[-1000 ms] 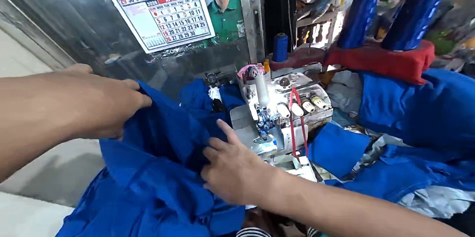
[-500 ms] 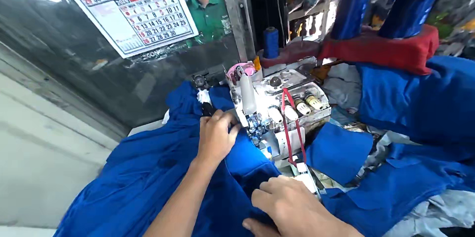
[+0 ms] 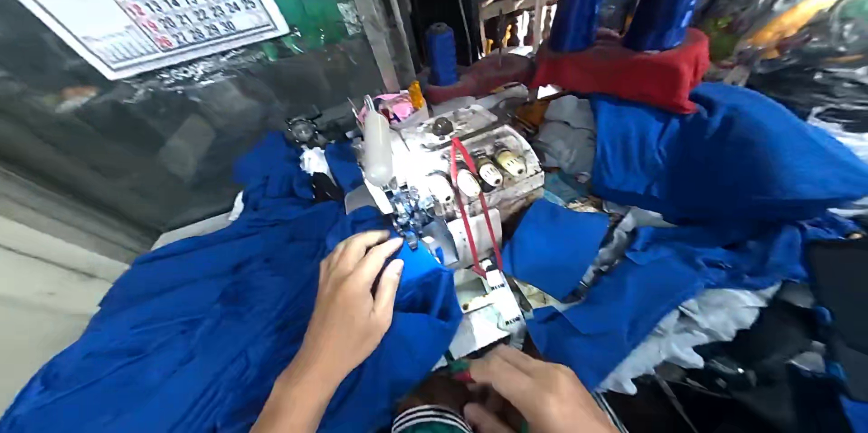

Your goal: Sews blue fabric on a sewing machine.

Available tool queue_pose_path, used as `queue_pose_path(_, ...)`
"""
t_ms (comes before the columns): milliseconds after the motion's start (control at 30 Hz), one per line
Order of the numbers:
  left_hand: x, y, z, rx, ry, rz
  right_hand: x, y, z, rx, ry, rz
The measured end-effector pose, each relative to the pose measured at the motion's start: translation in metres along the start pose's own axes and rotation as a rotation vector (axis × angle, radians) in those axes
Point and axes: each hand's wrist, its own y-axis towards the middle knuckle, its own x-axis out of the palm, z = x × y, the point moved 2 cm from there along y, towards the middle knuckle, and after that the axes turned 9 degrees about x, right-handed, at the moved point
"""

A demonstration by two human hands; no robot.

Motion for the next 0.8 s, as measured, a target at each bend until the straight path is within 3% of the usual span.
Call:
queue_pose_path(100, -0.01, -0.01, 0.009, -0.044, -0.078, 0.061, -0.024, -0.021, 0.014, 0.072, -0.015, -0.06)
queue_pose_path(233, -0.041, -0.018, 0.05, -0.12, -0.256, 0.26, -0.077, 0.002, 0.04, 0.172, -0.258, 0.184)
queue_pose_path(367, 0.0, -0.024, 0.094, -0.078, -0.51, 0.037, -0.084, 0.027, 0.059, 0.196, -0.392, 0.165)
queue_pose_path(533, 0.04, -0.012, 0.14, -0.131, -0.804, 0.023, -0.088, 0.001, 0.038, 0.091, 0.037, 0.352)
queue_pose_path(633, 0.062, 0.012, 0.153, -0.041, -0.875, 0.06, -0.083, -0.015, 0.039, 0.021, 0.208, 0.479)
queue_pose_path(700, 0.053, 0.031, 0.153, 0.014, -0.896, 0.136, -0.083, -0.027, 0.035, 0.012, 0.347, 0.534)
queue_pose_path(800, 0.027, 0.061, 0.158, 0.048, -1.011, 0.244, -0.078, -0.037, 0.028, 0.133, 0.707, 0.327)
